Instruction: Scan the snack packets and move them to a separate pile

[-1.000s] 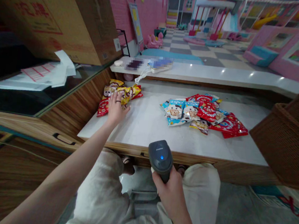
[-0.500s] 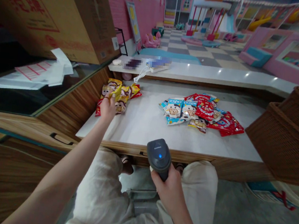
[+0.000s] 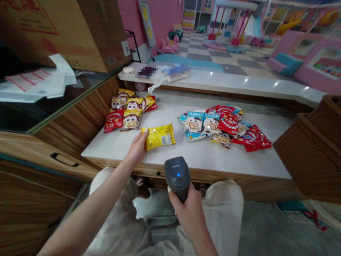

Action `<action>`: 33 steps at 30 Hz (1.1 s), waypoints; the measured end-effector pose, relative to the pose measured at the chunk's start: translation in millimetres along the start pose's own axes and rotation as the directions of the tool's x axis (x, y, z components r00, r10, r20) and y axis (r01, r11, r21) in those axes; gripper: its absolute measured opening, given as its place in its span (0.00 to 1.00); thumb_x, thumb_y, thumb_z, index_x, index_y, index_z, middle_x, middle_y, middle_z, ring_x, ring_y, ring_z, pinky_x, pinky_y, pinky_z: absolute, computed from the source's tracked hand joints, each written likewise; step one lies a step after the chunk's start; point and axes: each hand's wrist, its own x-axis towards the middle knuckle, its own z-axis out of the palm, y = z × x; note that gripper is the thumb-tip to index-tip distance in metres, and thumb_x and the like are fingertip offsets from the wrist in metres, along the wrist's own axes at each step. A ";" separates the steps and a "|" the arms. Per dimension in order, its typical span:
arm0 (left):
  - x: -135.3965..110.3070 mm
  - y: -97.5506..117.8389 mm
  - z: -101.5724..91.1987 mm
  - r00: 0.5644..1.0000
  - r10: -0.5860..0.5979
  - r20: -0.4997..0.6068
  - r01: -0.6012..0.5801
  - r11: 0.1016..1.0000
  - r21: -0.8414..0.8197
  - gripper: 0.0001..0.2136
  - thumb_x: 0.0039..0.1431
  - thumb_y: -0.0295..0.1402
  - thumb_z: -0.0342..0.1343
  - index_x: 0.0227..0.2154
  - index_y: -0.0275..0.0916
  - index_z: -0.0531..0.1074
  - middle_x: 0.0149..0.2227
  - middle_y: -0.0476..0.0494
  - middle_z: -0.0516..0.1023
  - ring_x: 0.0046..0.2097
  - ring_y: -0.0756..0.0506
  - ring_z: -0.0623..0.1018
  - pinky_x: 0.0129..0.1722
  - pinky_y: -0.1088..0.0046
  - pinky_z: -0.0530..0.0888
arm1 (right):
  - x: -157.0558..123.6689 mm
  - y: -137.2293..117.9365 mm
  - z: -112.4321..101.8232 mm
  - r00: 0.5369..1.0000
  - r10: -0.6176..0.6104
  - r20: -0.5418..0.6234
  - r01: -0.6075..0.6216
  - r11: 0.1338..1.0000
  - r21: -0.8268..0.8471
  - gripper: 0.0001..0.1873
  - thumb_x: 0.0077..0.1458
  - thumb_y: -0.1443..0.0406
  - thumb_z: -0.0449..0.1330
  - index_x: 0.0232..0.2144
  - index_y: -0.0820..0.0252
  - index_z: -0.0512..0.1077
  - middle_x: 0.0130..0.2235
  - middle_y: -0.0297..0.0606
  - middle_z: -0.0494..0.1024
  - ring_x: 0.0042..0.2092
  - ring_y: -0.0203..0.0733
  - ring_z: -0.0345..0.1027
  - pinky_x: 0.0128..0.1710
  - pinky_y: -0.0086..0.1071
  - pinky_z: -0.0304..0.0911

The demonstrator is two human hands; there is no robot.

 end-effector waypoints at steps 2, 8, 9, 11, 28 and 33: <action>-0.3 -1.0 -1.1 1.000 -0.002 0.024 0.001 1.000 0.025 0.22 0.54 0.50 0.76 0.36 0.38 0.77 0.41 0.35 0.89 0.58 0.30 0.86 0.59 0.54 0.83 | 1.3 -5.6 1.8 1.000 0.004 0.012 -0.004 1.000 -0.005 0.15 0.60 0.50 0.65 0.32 0.54 0.76 0.15 0.27 0.68 0.17 0.43 0.65 0.18 0.31 0.59; -1.3 -3.5 -4.6 0.998 0.023 0.060 -0.027 0.997 0.071 0.24 0.51 0.54 0.76 0.36 0.40 0.77 0.39 0.36 0.89 0.58 0.29 0.86 0.57 0.53 0.84 | 4.4 -21.4 8.7 0.996 -0.085 -0.018 0.084 0.996 -0.037 0.10 0.56 0.54 0.64 0.29 0.53 0.74 0.20 0.33 0.75 0.25 0.48 0.74 0.26 0.33 0.67; -1.2 -4.4 -5.2 0.997 0.028 0.068 -0.033 0.997 0.069 0.23 0.51 0.54 0.76 0.36 0.40 0.77 0.39 0.37 0.89 0.58 0.30 0.86 0.57 0.53 0.84 | 4.1 -22.0 9.0 0.996 -0.092 -0.020 0.091 0.995 -0.036 0.10 0.56 0.55 0.64 0.29 0.52 0.74 0.20 0.33 0.75 0.25 0.48 0.75 0.27 0.33 0.67; -0.4 -5.8 -6.2 0.997 0.032 0.076 -0.036 0.997 0.064 0.22 0.53 0.52 0.75 0.36 0.40 0.77 0.39 0.37 0.89 0.58 0.30 0.86 0.57 0.53 0.84 | 2.9 -20.9 8.8 0.997 -0.077 -0.006 0.077 0.997 -0.022 0.10 0.57 0.55 0.64 0.28 0.52 0.73 0.17 0.30 0.71 0.24 0.48 0.74 0.25 0.32 0.66; -0.3 -4.6 -4.8 0.998 0.042 0.039 -0.046 0.993 0.108 0.24 0.53 0.55 0.74 0.37 0.40 0.76 0.39 0.37 0.88 0.57 0.30 0.86 0.55 0.54 0.84 | -0.1 -18.2 3.6 0.997 -0.074 -0.023 0.074 0.997 -0.014 0.10 0.57 0.55 0.65 0.33 0.55 0.78 0.24 0.36 0.79 0.29 0.49 0.77 0.27 0.32 0.68; 2.8 -2.5 13.0 0.991 0.129 -0.017 -0.124 0.976 0.180 0.21 0.60 0.53 0.70 0.39 0.40 0.77 0.41 0.38 0.87 0.54 0.34 0.87 0.55 0.58 0.83 | -1.1 -3.4 -6.6 0.999 -0.017 -0.028 0.017 1.000 0.021 0.12 0.60 0.53 0.65 0.31 0.53 0.76 0.16 0.28 0.68 0.21 0.45 0.70 0.20 0.30 0.61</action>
